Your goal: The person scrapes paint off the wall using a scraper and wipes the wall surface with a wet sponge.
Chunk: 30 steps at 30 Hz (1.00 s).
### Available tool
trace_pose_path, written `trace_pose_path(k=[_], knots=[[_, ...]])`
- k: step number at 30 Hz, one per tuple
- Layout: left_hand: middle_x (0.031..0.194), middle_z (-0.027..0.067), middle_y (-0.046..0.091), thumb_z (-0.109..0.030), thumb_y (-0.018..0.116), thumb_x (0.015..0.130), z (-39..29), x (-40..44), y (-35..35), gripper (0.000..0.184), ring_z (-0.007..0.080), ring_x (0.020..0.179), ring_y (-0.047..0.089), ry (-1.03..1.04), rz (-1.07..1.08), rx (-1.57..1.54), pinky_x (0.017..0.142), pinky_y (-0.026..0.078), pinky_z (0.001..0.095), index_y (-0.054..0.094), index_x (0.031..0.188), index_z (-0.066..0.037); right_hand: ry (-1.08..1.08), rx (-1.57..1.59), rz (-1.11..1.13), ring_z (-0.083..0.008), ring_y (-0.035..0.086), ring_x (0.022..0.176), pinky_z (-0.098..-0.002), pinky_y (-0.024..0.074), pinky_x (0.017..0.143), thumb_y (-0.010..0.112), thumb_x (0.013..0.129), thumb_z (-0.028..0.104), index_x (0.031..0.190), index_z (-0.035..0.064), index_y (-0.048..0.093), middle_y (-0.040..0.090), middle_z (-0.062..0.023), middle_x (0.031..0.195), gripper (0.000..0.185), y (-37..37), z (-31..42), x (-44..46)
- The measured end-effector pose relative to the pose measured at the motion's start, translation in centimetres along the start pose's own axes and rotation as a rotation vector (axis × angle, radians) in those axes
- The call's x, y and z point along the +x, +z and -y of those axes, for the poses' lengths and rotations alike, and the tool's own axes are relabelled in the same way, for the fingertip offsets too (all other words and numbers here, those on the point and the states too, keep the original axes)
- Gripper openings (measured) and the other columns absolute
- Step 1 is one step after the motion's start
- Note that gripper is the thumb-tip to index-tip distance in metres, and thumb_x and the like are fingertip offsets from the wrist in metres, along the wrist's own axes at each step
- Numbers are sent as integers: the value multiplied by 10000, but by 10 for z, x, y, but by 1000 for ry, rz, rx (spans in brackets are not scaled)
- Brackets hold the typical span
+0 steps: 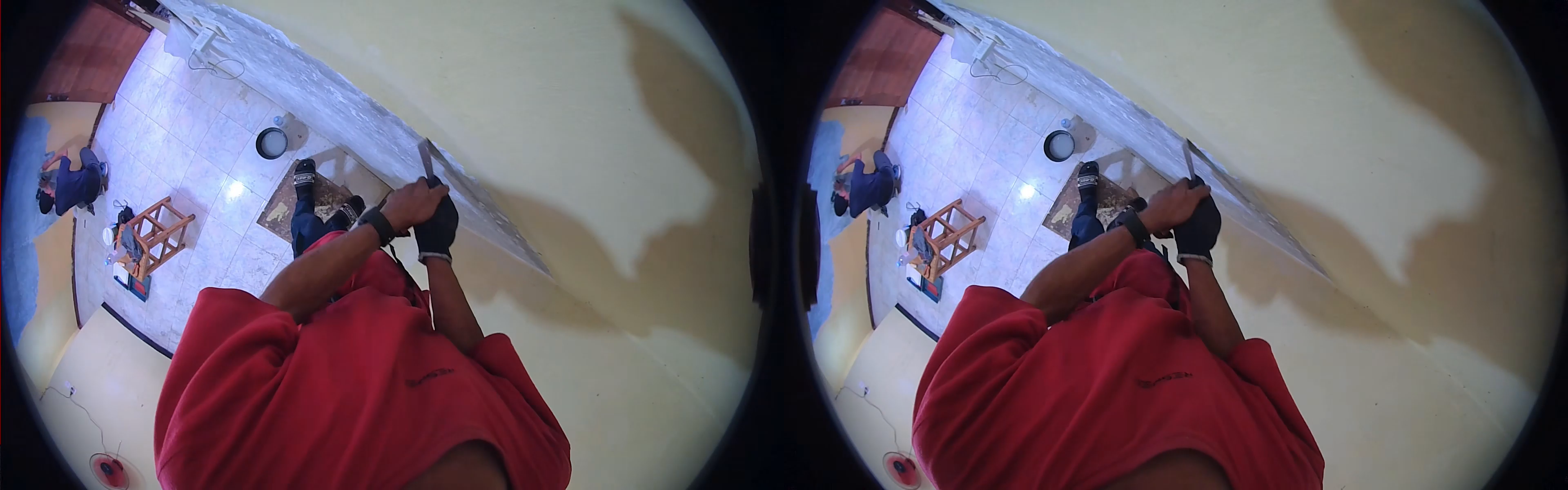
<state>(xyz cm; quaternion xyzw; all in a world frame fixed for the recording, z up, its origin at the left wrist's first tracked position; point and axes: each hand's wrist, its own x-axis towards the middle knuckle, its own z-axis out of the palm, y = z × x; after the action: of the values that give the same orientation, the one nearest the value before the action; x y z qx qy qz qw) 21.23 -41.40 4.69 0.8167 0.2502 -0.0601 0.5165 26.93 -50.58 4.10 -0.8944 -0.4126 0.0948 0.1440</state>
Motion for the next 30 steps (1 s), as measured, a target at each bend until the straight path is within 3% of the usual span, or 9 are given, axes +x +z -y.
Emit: trace_pose_path(k=[9,11,14,17,18,20,23,27,30], knots=[[1126,222,552,-450,327,969,31,-3,32,417,420,1050,552,-208,133,-156,910,419,484,514,1265,-223,91,83,45,-345,631,814,-408,497,697,581,866,252,1058,96,589,647,-144,878,247,8,-4,-17],[1022,290,568,-344,338,982,32,-19,30,470,410,972,579,-60,-178,-442,860,440,479,483,1264,4,104,232,1,-364,622,802,-419,489,665,548,905,269,1022,88,607,649,-155,854,223,-5,-11,-14],[860,208,566,-325,314,992,76,0,22,426,290,869,592,-315,-588,-788,786,464,411,521,1174,0,321,443,253,-300,607,609,-390,445,526,482,959,330,933,90,619,626,-107,696,277,-15,-30,-25],[616,89,539,-480,332,932,96,36,-64,415,201,367,444,-272,-912,-1632,316,363,315,449,748,-127,589,755,441,-147,487,426,-313,367,405,489,957,356,902,111,613,510,-9,562,280,-49,-14,-35],[599,78,528,-453,336,934,83,44,-98,402,189,373,450,-150,-1125,-1670,331,375,309,476,767,-115,616,795,422,-45,367,386,-250,287,352,499,950,374,871,131,598,401,62,532,274,-48,-13,-40],[923,185,504,-329,358,969,116,90,-111,370,256,808,513,8,-1565,-1264,723,460,363,450,917,25,603,845,431,-57,382,388,-253,301,355,500,949,372,877,127,593,417,57,534,272,-42,-23,-50],[939,191,494,-220,404,958,57,116,-101,301,267,835,469,-198,-1911,-854,799,420,386,446,967,77,581,858,404,-71,400,388,-261,318,354,485,954,354,866,111,570,439,46,541,271,-52,-23,-59],[895,246,436,-146,425,958,-7,111,25,249,361,836,428,-211,-1662,-357,771,344,468,413,958,102,686,880,418,-77,412,388,-262,326,350,478,957,338,832,109,548,444,27,539,270,-54,-45,-72],[966,295,449,-138,406,958,-61,98,49,263,425,903,413,-240,-1613,-663,831,322,493,421,1037,113,779,780,513,-79,409,372,-262,333,326,479,954,341,864,109,545,446,26,553,258,-55,-72,-80]])
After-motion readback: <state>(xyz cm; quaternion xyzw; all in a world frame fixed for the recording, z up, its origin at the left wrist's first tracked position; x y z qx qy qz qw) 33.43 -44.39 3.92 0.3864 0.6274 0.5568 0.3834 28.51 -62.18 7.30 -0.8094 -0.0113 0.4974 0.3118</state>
